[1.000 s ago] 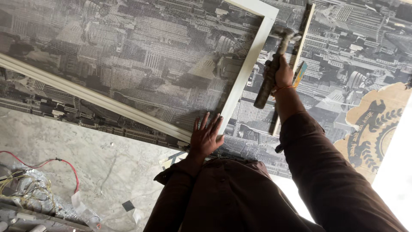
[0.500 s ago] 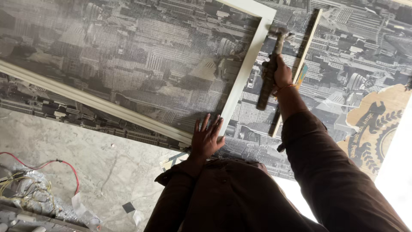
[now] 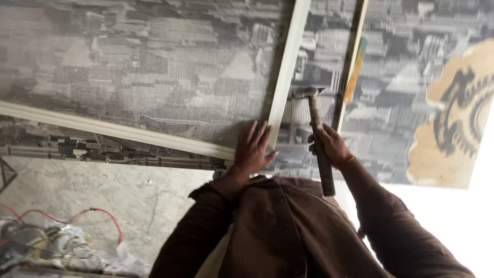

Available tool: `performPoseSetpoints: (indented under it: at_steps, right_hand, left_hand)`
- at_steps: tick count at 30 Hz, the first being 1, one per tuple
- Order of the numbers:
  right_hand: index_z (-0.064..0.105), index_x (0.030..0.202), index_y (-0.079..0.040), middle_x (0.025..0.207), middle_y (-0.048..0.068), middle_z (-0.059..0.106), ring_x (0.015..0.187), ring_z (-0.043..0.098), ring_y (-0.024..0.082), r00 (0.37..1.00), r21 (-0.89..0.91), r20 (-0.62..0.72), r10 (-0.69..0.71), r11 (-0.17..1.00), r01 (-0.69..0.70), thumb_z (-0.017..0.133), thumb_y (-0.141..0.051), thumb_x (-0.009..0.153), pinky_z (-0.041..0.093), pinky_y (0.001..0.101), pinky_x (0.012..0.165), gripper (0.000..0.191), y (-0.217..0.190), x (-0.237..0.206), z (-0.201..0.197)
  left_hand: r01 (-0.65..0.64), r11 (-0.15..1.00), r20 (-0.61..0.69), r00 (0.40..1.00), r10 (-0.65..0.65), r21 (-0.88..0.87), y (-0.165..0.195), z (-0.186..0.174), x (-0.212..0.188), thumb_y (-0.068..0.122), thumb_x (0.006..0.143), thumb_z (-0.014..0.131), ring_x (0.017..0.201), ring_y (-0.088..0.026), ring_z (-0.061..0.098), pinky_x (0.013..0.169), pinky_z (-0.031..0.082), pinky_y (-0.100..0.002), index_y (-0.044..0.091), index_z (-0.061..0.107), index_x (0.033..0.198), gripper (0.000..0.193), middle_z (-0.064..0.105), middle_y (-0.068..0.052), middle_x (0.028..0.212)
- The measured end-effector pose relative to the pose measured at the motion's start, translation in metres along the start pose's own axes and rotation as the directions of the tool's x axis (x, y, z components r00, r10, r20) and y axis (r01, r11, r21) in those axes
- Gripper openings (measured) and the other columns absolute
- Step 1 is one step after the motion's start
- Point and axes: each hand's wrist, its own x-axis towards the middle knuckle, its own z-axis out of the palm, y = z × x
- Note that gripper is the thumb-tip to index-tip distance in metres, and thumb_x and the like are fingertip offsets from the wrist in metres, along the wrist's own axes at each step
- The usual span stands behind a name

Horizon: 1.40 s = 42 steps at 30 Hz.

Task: The person fits a mesh screen into a white window frame on the floor, presses a thin wooden beading strip along the frame edge, and hammers the strip to secure the mesh. They cut a strip with a utility knife, position it along another side, hammer it in, then lift the framed screen and carry it toward a doorway.

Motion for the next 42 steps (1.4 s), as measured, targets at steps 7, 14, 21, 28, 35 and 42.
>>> performPoseSetpoints:
  at_steps: [7, 14, 21, 28, 35, 42]
  right_hand:
    - [0.025, 0.163, -0.020, 0.078, 0.005, 0.057, 0.062, 0.057, 0.014, 0.973, 0.342, -0.230, 0.009, 0.937, 0.072, 0.048, -0.032, 0.106, 0.053, 0.0311, 0.056, 0.063, 0.116, -0.085, 0.089]
    - [0.025, 0.165, -0.015, 0.077, 0.005, 0.057, 0.061, 0.054, 0.014, 0.932, 0.360, -0.359, -0.043, 0.916, 0.180, 0.048, -0.030, 0.109, 0.050, 0.0301, 0.053, 0.063, 0.174, -0.129, 0.179]
    - [0.025, 0.168, -0.014, 0.081, 0.004, 0.056, 0.064, 0.054, 0.012, 0.826, 0.382, -0.560, -0.054, 0.868, 0.316, 0.045, -0.028, 0.112, 0.051, 0.0281, 0.056, 0.061, 0.172, -0.130, 0.196]
    - [0.026, 0.166, -0.015, 0.079, 0.005, 0.057, 0.063, 0.055, 0.013, 0.909, 0.396, -0.413, -0.058, 0.887, 0.237, 0.047, -0.024, 0.108, 0.051, 0.0286, 0.055, 0.062, 0.163, -0.131, 0.192]
    - [0.029, 0.166, -0.017, 0.078, 0.005, 0.056, 0.061, 0.054, 0.013, 0.932, 0.345, -0.361, -0.035, 0.923, 0.168, 0.048, -0.026, 0.108, 0.050, 0.0301, 0.054, 0.061, 0.154, -0.135, 0.195]
    - [0.029, 0.165, -0.019, 0.080, 0.003, 0.058, 0.063, 0.056, 0.012, 0.863, 0.416, -0.505, 0.012, 0.879, 0.231, 0.050, -0.027, 0.108, 0.052, 0.0296, 0.053, 0.061, 0.159, -0.127, 0.197]
  left_hand:
    - [-0.364, 0.931, 0.341, 0.876, 0.342, 0.001, -0.067, -0.031, -0.014, 0.068, 0.071, 0.076, 0.152, -0.038, 0.024, 0.121, 0.021, -0.062, 0.015, 0.040, 0.155, 0.105, 0.027, -0.012, 0.164]
    - [-0.551, 0.833, 0.243, 0.816, 0.525, 0.051, -0.079, -0.007, -0.036, 0.061, 0.092, 0.068, 0.152, -0.038, 0.030, 0.124, 0.025, -0.058, 0.018, 0.043, 0.158, 0.083, 0.034, -0.011, 0.166]
    - [-0.583, 0.812, 0.197, 0.801, 0.566, 0.035, -0.091, 0.002, -0.040, 0.058, 0.095, 0.068, 0.144, -0.036, 0.039, 0.121, 0.029, -0.056, 0.015, 0.049, 0.154, 0.075, 0.047, -0.012, 0.153]
    - [-0.592, 0.805, 0.181, 0.797, 0.577, 0.039, -0.090, 0.000, -0.042, 0.055, 0.093, 0.070, 0.142, -0.034, 0.042, 0.120, 0.032, -0.055, 0.013, 0.052, 0.152, 0.074, 0.050, -0.009, 0.149]
    - [-0.600, 0.800, 0.162, 0.791, 0.590, 0.016, -0.092, -0.001, -0.040, 0.055, 0.093, 0.071, 0.141, -0.034, 0.042, 0.118, 0.031, -0.056, 0.011, 0.053, 0.149, 0.074, 0.051, -0.010, 0.148]
    - [-0.591, 0.806, 0.166, 0.796, 0.582, 0.012, -0.090, -0.005, -0.040, 0.055, 0.094, 0.070, 0.142, -0.034, 0.042, 0.119, 0.032, -0.055, 0.010, 0.054, 0.148, 0.072, 0.051, -0.009, 0.148]
